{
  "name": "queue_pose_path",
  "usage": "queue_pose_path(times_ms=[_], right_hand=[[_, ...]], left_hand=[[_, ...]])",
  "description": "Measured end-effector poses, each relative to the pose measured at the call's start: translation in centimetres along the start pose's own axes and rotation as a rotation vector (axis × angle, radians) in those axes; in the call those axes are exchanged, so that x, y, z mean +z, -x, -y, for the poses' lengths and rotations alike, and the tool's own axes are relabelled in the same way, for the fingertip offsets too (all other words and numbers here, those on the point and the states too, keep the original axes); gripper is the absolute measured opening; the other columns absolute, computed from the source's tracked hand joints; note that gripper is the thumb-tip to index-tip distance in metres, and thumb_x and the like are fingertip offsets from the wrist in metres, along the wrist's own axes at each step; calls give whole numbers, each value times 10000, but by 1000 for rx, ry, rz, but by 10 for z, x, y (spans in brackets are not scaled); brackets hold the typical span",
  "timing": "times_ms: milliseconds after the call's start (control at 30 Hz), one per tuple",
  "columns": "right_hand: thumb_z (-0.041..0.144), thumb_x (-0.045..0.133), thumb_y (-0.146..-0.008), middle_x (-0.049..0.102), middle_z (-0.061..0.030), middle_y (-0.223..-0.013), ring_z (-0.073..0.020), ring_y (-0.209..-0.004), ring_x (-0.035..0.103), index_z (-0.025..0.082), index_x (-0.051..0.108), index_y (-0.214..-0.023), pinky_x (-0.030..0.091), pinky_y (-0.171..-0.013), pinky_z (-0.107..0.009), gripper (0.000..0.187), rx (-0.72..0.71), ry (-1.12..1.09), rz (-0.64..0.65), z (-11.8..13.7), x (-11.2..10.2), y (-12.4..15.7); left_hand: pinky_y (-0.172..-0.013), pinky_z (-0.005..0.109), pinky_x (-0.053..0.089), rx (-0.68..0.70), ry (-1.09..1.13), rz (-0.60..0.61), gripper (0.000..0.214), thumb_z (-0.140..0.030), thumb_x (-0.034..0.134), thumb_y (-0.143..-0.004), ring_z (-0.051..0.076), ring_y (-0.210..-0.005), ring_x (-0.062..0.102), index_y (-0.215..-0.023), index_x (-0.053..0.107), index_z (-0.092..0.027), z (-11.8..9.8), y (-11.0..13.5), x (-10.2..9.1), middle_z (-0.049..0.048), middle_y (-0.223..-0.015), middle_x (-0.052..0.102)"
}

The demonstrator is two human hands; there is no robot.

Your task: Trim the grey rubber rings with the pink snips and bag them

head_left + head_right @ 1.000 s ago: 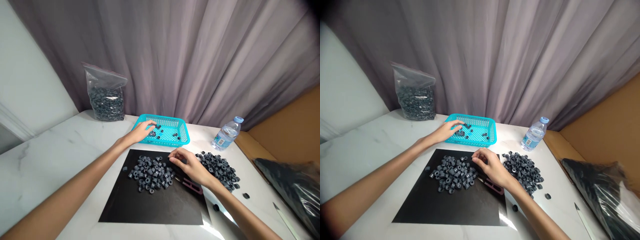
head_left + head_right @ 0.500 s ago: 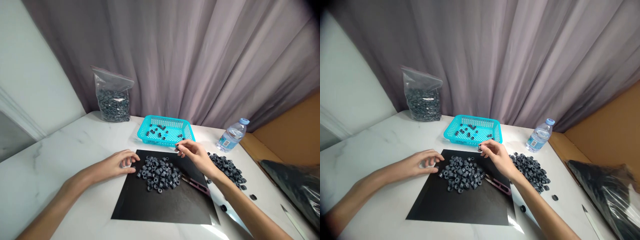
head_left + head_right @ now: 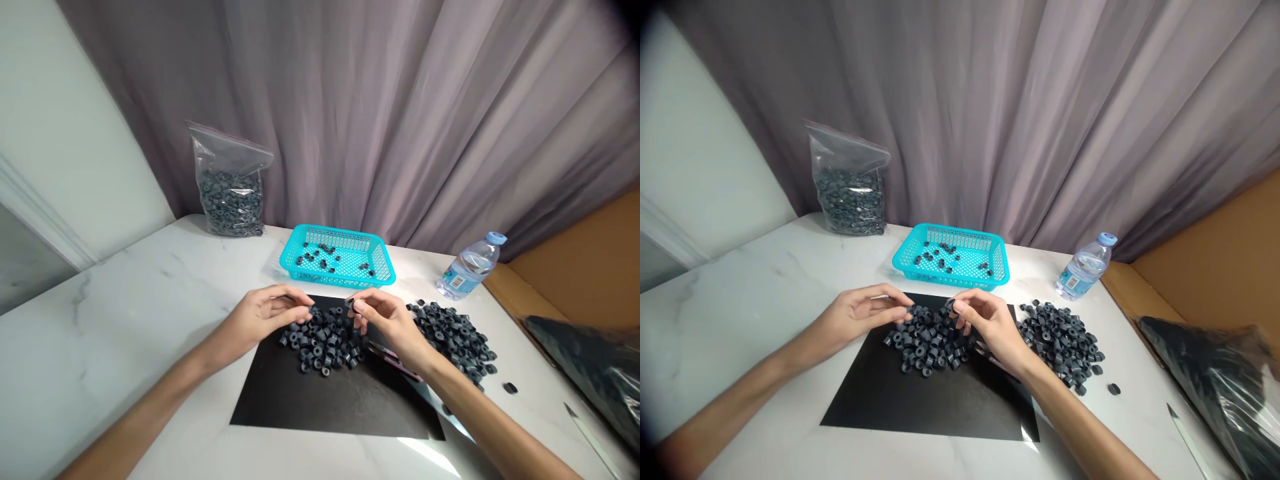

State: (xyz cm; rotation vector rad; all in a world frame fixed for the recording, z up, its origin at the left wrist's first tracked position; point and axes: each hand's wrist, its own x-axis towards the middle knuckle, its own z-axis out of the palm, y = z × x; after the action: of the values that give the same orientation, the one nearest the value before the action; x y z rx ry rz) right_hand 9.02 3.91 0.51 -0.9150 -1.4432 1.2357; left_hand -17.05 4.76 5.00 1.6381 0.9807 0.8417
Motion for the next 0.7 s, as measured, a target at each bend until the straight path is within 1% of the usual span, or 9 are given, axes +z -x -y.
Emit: queue_pose_path(times_ms=[67,133,233,367,467,600,700], right_hand=[[512,736,-861,667,-5,-787,-127,-617,574,206,708,-934,497,-595,-289,315,-4,7,-5,0,5,3],[508,734,-865,666,-2,-775,-128,-608,576,211,714,-943,502,-590,-293,308,-16,12,2,1,8,5],[460,727,-891,667,3,-770,-122,-609,585,217,727,-969,501,-593,-285,256,-31,-6,19,1,9,9],[396,734,-905,686,1,-801,-109,-626,605,222,736,-978,496,-595,-259,189,-45,-29,30,3,9,13],[382,731,-912,708,-10,-843,-104,-632,613,221,735,-978,500,-595,-250,174,-53,-24,37,4,10,15],[360,725,-921,709,-14,-868,-102,-655,621,228,734,-1002,506,-617,-247,155,-46,-15,41,5,12,19],[346,729,-920,712,-17,-891,-103,-666,626,234,737,-1013,514,-620,-245,146,-53,1,29,6,12,22]], left_hand=[[-949,310,539,52,91,-48,133,-304,766,-854,200,-969,711,-948,762,-210,0,2,19,40,-982,747],[-956,309,544,64,165,-78,143,-285,783,-844,198,-985,707,-959,753,-208,2,5,34,39,-998,743],[-948,294,551,57,232,-111,185,-275,795,-842,191,-991,710,-1002,727,-213,5,9,47,33,-1009,752],[-905,271,568,51,232,-168,165,-277,780,-861,174,-954,722,-995,710,-211,7,13,53,19,-981,757],[-871,258,578,53,247,-174,153,-278,769,-872,159,-922,727,-995,704,-213,9,12,55,6,-947,755],[-900,255,572,74,299,-195,178,-261,809,-831,152,-942,716,-961,699,-209,9,13,58,-2,-959,734],[-882,248,567,60,339,-225,176,-263,819,-820,153,-928,706,-925,693,-200,6,14,59,-3,-932,710]])
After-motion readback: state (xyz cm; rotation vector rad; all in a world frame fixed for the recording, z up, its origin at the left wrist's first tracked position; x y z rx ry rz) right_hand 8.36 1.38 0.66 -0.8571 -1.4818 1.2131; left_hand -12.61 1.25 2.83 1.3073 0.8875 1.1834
